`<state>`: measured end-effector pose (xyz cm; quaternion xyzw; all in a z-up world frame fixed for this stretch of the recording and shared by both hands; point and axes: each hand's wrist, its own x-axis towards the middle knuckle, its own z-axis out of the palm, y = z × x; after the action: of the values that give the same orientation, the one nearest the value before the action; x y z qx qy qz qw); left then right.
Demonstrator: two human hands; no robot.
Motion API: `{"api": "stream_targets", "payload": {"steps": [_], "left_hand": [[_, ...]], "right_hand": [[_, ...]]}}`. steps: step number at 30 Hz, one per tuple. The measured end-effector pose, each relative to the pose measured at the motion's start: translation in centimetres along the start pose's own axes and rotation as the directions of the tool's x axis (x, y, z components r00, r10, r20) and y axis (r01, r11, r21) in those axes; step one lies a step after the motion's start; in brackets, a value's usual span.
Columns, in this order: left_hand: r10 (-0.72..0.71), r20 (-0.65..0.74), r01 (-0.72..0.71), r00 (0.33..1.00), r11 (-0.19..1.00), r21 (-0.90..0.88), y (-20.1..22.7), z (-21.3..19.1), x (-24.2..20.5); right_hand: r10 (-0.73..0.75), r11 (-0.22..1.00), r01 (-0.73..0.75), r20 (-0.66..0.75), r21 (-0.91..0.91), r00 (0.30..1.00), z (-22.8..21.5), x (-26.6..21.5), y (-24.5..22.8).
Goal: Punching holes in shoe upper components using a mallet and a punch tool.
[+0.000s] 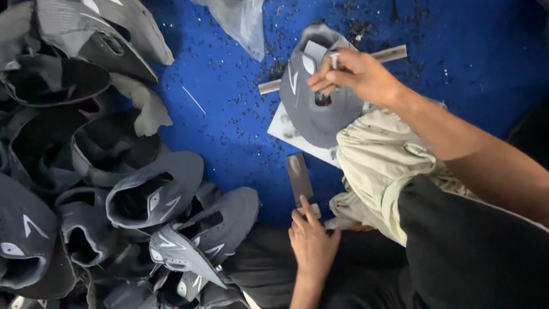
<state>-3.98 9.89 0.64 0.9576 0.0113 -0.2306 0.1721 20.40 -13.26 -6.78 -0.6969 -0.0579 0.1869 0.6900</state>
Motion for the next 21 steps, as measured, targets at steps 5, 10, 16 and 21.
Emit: {"api": "stream_targets", "payload": {"steps": [5, 10, 16, 21], "left_hand": [[-0.253, 0.12, 0.272, 0.96, 0.945, -0.182, -3.6, 4.4, 1.1], [-0.29, 0.211, 0.342, 0.933, 0.542, -0.768, -2.9, 2.7, -0.9], [-0.151, -0.054, 0.039, 0.987, 0.549, -0.835, 2.9, -6.0, -1.7], [0.038, -0.551, -0.501, 0.833, 0.473, -0.725, 6.2, -11.8, -0.4]], "right_hand": [[0.074, 0.996, -0.078, 0.118, 0.03, 0.99, 0.4, 1.4, 3.8], [0.039, 0.989, -0.055, 0.12, 0.139, 0.992, 0.0, 2.4, 7.1], [-0.209, 0.962, 0.213, 0.046, -0.169, 0.977, 1.5, -0.2, 6.2], [-0.42, 0.865, 0.43, 0.099, -0.258, 0.902, 2.1, -1.5, 6.2]]}}
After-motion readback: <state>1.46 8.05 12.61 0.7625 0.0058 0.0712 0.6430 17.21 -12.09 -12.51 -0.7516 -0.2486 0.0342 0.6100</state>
